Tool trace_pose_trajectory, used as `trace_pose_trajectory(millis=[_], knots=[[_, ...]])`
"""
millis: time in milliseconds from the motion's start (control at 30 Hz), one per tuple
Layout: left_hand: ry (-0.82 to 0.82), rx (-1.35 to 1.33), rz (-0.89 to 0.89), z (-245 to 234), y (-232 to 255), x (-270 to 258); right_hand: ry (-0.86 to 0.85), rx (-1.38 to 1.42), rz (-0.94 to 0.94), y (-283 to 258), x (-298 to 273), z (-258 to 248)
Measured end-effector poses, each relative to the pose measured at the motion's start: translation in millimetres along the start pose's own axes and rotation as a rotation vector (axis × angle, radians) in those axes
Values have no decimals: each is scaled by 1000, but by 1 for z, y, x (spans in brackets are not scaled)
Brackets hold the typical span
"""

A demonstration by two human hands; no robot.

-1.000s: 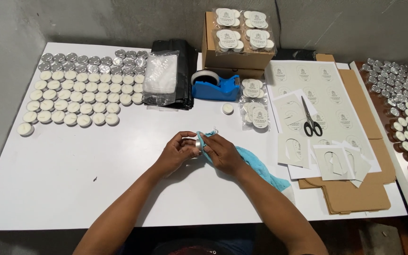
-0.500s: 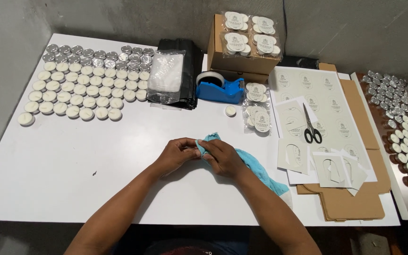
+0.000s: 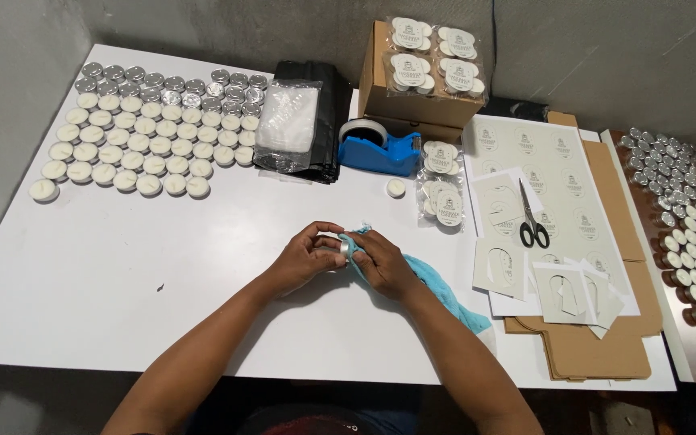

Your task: Using scissors to precisely cut a circular label from a printed sheet and then preparing a candle for labeling.

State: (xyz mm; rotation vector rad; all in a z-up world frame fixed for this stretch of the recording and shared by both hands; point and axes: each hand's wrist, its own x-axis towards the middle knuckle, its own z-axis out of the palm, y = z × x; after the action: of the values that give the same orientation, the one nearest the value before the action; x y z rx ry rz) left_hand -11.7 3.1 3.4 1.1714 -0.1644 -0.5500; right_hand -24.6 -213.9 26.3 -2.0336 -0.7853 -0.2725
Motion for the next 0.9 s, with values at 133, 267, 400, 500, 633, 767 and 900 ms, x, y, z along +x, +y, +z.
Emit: trace_pose_trajectory(millis=[133, 267, 400, 500, 633, 767, 900], knots=[[5, -13, -4, 4, 5, -2, 3, -9, -10, 7, -7, 3], [21, -30, -12, 3, -7, 3, 26, -133, -130, 13, -9, 8], [44, -61, -63, 9, 0, 0, 83, -352, -297, 16, -12, 11], [44, -190, -104, 12, 6, -3, 128, -413, -383, 6, -5, 7], [18, -287, -134, 9, 8, -4, 173, -427, -430, 3, -4, 7], [-63, -381, -100, 8, 7, -4, 256, -355, -432, 11, -5, 10], [-96, -401, -70, 8, 11, -10, 244, -261, -369, 11, -6, 12]])
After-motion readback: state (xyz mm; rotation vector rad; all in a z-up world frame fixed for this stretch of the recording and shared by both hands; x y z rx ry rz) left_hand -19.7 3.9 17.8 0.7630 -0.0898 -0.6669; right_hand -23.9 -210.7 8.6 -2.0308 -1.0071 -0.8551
